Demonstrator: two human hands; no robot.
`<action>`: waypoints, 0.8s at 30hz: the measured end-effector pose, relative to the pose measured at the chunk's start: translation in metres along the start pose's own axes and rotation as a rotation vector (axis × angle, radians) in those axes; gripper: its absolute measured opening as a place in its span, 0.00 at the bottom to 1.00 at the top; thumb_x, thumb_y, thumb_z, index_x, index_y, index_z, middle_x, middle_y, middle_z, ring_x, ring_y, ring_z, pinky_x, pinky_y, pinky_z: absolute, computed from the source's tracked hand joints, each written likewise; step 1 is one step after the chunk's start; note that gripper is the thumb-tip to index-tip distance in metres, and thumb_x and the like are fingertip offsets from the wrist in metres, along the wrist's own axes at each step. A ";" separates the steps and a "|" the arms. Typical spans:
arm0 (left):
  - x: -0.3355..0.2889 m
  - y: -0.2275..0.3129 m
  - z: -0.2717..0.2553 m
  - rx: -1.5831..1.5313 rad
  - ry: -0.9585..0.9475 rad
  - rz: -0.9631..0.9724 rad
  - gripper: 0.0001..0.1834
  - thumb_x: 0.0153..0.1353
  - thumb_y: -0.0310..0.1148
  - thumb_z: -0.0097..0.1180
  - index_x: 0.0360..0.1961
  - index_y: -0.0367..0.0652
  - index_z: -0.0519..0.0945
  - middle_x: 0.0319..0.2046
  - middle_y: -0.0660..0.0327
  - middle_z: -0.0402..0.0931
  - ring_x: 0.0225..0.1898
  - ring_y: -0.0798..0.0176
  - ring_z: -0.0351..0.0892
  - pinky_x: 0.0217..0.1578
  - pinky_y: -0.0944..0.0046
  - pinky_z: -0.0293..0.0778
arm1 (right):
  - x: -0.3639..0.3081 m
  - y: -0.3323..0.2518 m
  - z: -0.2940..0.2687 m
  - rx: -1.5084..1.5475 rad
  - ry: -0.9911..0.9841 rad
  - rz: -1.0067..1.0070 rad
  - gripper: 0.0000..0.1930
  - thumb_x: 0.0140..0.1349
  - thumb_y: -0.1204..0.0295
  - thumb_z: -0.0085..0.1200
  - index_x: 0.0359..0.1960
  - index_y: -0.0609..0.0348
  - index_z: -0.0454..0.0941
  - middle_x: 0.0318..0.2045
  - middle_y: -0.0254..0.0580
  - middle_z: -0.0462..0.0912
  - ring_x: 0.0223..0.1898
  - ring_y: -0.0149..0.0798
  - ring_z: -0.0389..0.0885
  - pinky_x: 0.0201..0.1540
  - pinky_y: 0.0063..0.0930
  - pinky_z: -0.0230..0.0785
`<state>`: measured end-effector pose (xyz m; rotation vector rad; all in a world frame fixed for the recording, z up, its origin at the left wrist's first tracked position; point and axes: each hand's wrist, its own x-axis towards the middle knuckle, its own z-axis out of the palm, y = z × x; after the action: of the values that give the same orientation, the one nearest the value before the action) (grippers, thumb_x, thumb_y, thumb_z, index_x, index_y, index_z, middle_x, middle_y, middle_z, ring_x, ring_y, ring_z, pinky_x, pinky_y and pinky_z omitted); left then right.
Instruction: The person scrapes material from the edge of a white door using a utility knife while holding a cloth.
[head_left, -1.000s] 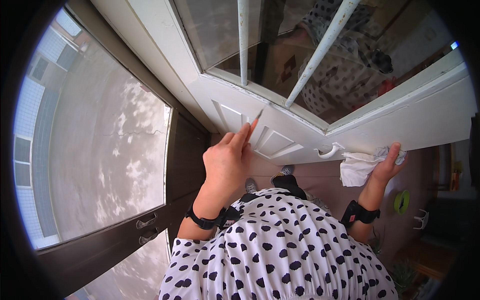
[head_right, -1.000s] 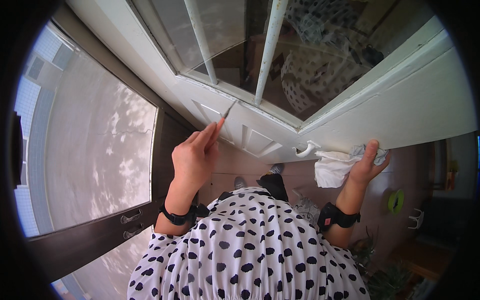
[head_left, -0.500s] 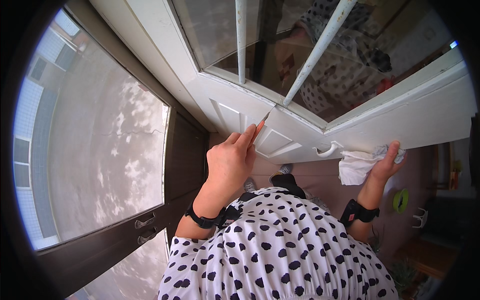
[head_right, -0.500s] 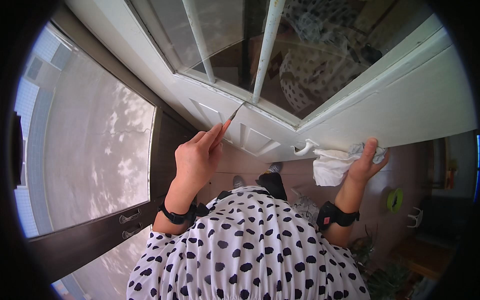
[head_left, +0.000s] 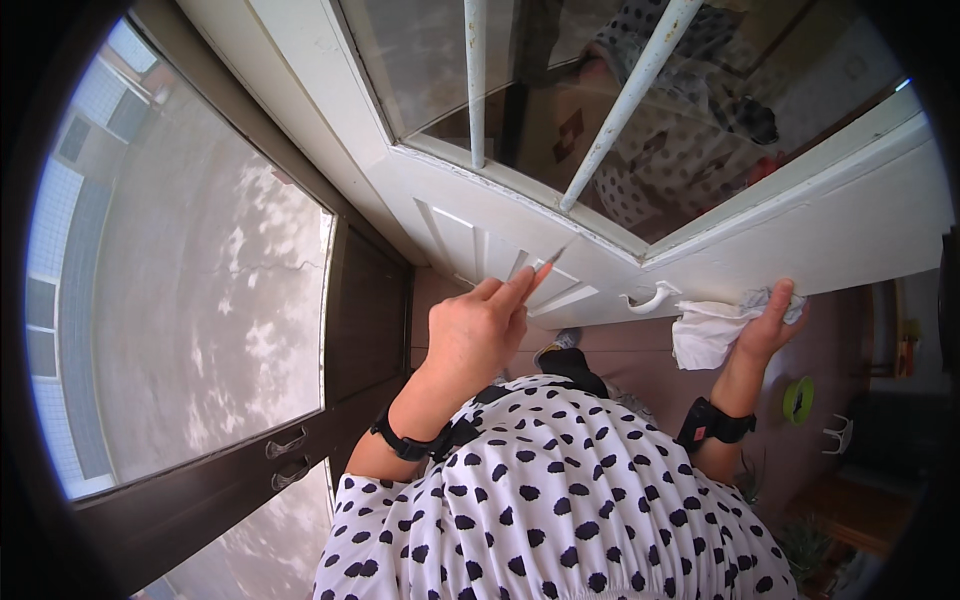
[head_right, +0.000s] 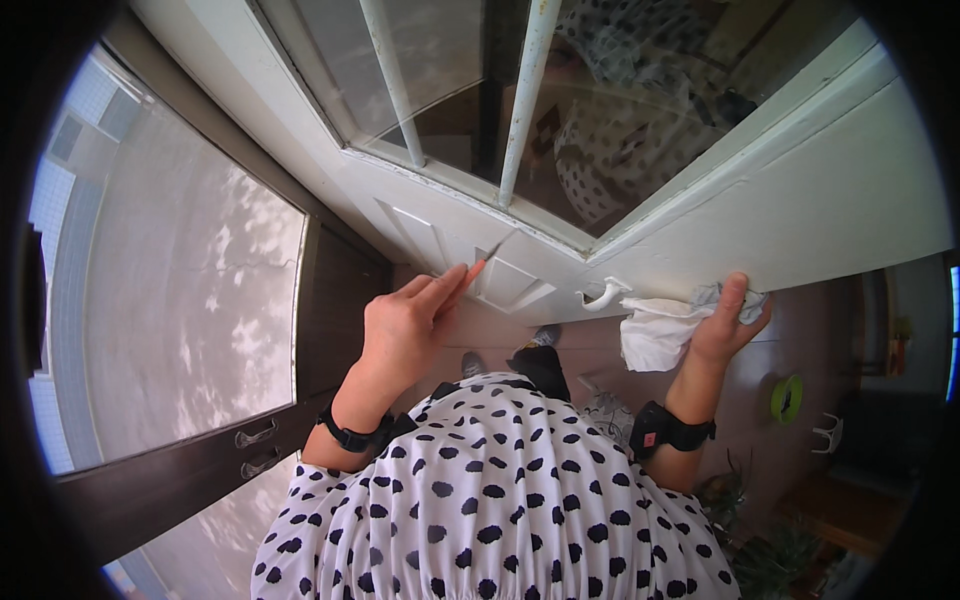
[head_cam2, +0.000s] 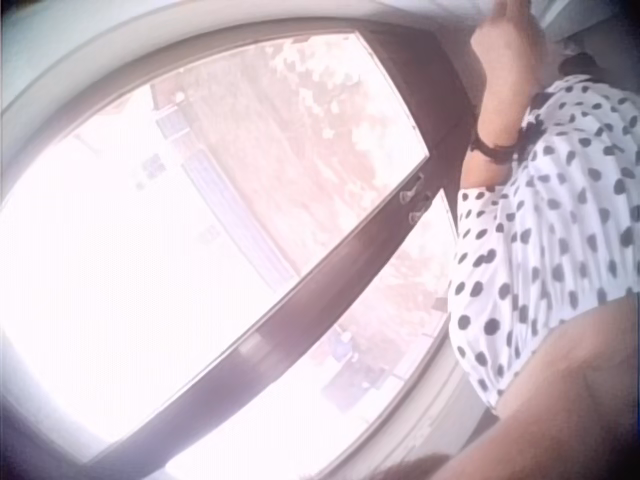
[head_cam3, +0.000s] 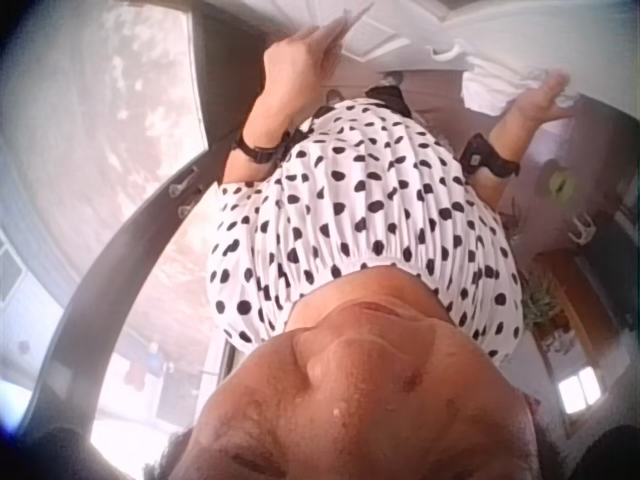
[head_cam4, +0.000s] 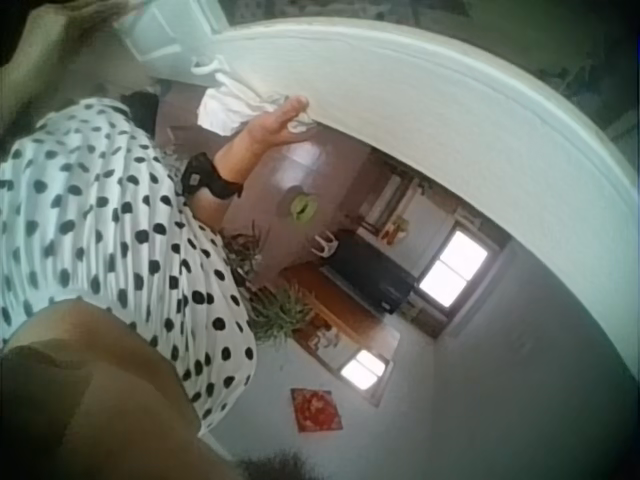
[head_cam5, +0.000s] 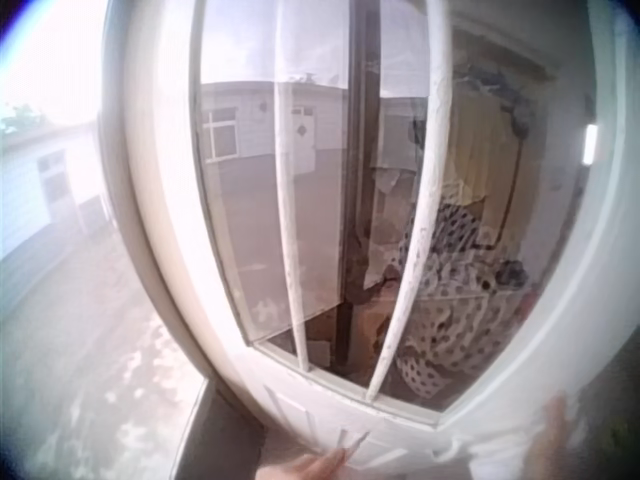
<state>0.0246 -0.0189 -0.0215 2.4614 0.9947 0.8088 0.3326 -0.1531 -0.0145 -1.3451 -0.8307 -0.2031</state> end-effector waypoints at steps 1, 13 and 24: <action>-0.001 0.001 0.003 -0.009 -0.002 0.024 0.20 0.49 0.26 0.56 0.47 0.47 0.77 0.22 0.62 0.74 0.19 0.55 0.76 0.19 0.60 0.72 | 0.001 0.000 0.000 -0.001 -0.008 -0.005 0.26 0.61 0.60 0.52 0.51 0.73 0.68 0.46 0.48 0.74 0.45 0.37 0.74 0.50 0.30 0.65; 0.013 -0.001 -0.010 -0.107 -0.020 -0.082 0.20 0.48 0.22 0.56 0.47 0.40 0.77 0.24 0.55 0.76 0.23 0.54 0.77 0.25 0.64 0.72 | 0.006 -0.006 0.002 0.026 0.022 0.013 0.24 0.61 0.60 0.54 0.48 0.72 0.69 0.43 0.45 0.75 0.43 0.36 0.73 0.49 0.28 0.64; 0.016 0.001 -0.009 -0.072 0.021 -0.070 0.19 0.47 0.22 0.57 0.44 0.40 0.79 0.24 0.54 0.76 0.25 0.52 0.78 0.26 0.62 0.73 | 0.009 -0.007 -0.002 -0.026 0.035 -0.017 0.22 0.62 0.60 0.52 0.45 0.72 0.72 0.41 0.45 0.76 0.41 0.36 0.75 0.46 0.28 0.66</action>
<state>0.0282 -0.0072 -0.0080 2.3490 1.0348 0.8346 0.3355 -0.1539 -0.0038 -1.3557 -0.8122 -0.2508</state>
